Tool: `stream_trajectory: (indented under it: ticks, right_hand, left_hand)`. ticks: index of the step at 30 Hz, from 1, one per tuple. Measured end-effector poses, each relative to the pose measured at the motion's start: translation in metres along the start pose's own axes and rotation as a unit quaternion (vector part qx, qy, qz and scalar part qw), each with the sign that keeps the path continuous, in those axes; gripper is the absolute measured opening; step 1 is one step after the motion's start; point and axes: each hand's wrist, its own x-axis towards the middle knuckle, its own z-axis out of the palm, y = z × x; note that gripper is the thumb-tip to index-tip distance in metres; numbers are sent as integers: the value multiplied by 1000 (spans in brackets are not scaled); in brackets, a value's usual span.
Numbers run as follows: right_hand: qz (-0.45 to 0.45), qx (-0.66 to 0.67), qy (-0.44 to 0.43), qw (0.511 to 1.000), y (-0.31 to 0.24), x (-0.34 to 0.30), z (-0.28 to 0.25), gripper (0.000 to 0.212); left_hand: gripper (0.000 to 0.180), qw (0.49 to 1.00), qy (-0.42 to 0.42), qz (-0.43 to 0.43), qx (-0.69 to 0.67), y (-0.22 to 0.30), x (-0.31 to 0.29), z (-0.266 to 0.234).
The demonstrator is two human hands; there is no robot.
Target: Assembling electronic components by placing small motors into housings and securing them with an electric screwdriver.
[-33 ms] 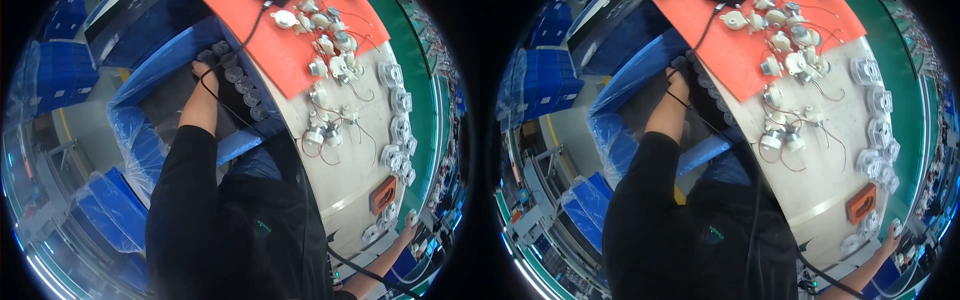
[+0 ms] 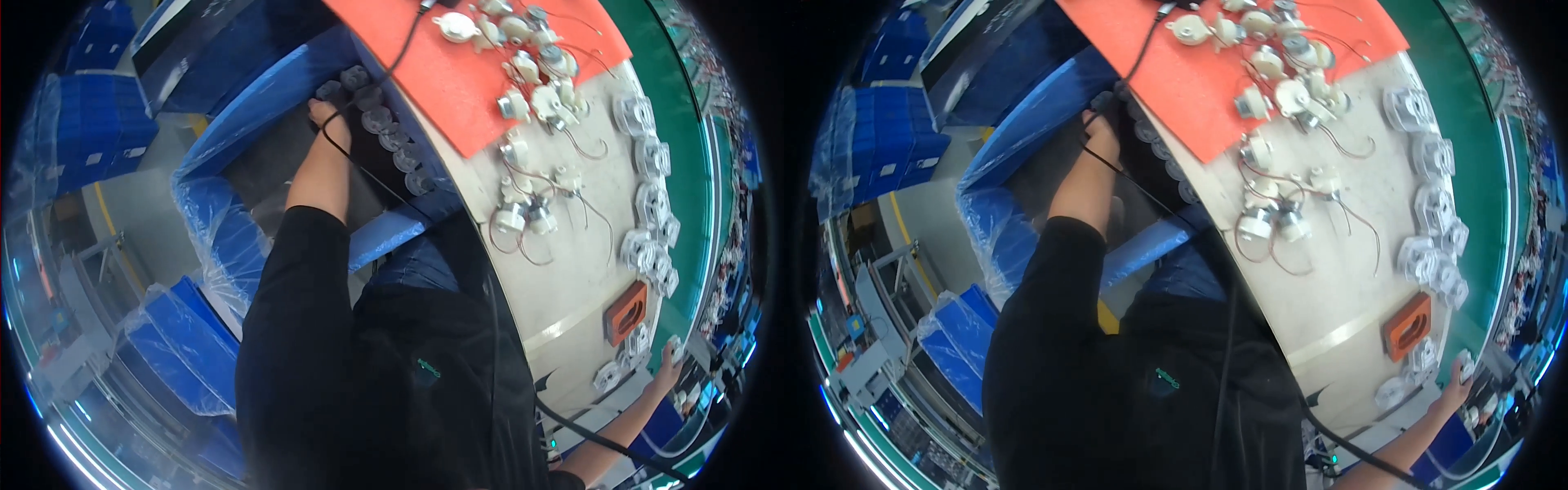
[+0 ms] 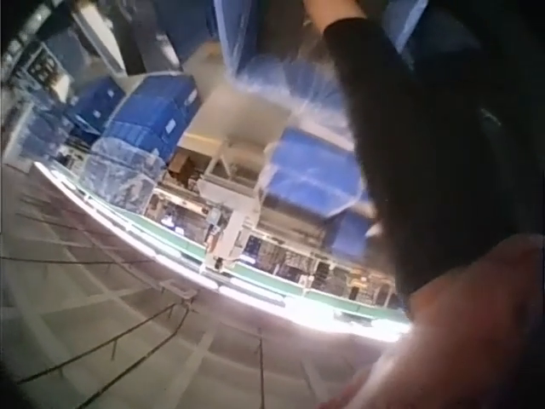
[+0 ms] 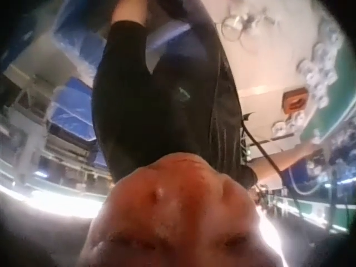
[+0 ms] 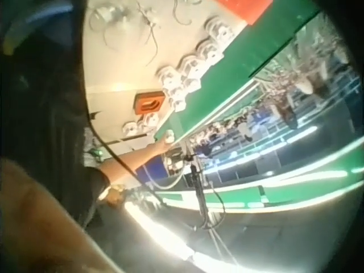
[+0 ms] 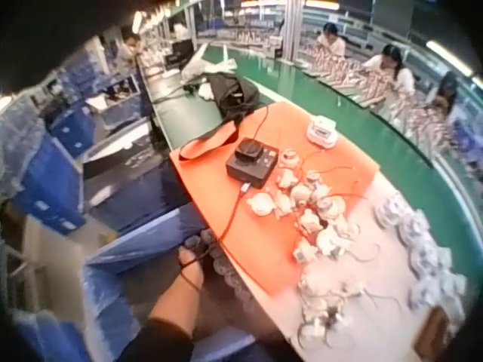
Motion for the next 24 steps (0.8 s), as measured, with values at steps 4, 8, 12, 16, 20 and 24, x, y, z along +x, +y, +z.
stream_trajectory:
  ticks: [4,8,12,16,20,24]
  right_hand:
    - [-7,-129,75,989,-35,-97,-42,54]
    - [-63,-14,45,997,-60,-115,-2,56]
    - [-67,84,-5,994,-90,-161,13,70]
    - [-155,50,-69,984,-99,-175,33,78]
    - [-306,-124,-134,934,-124,-184,64,86]
    - [-301,-164,-189,920,-129,-169,81,85]
  left_hand:
    - [29,978,-195,32,66,7,-104,65]
    - [19,955,-290,66,11,17,-37,14]
    - [16,955,-293,-38,19,39,-73,-6]
    - [9,973,-220,36,59,68,-113,-45]
    - [22,969,-244,4,33,88,-136,-91]
    - [37,983,-178,37,32,141,-170,-119]
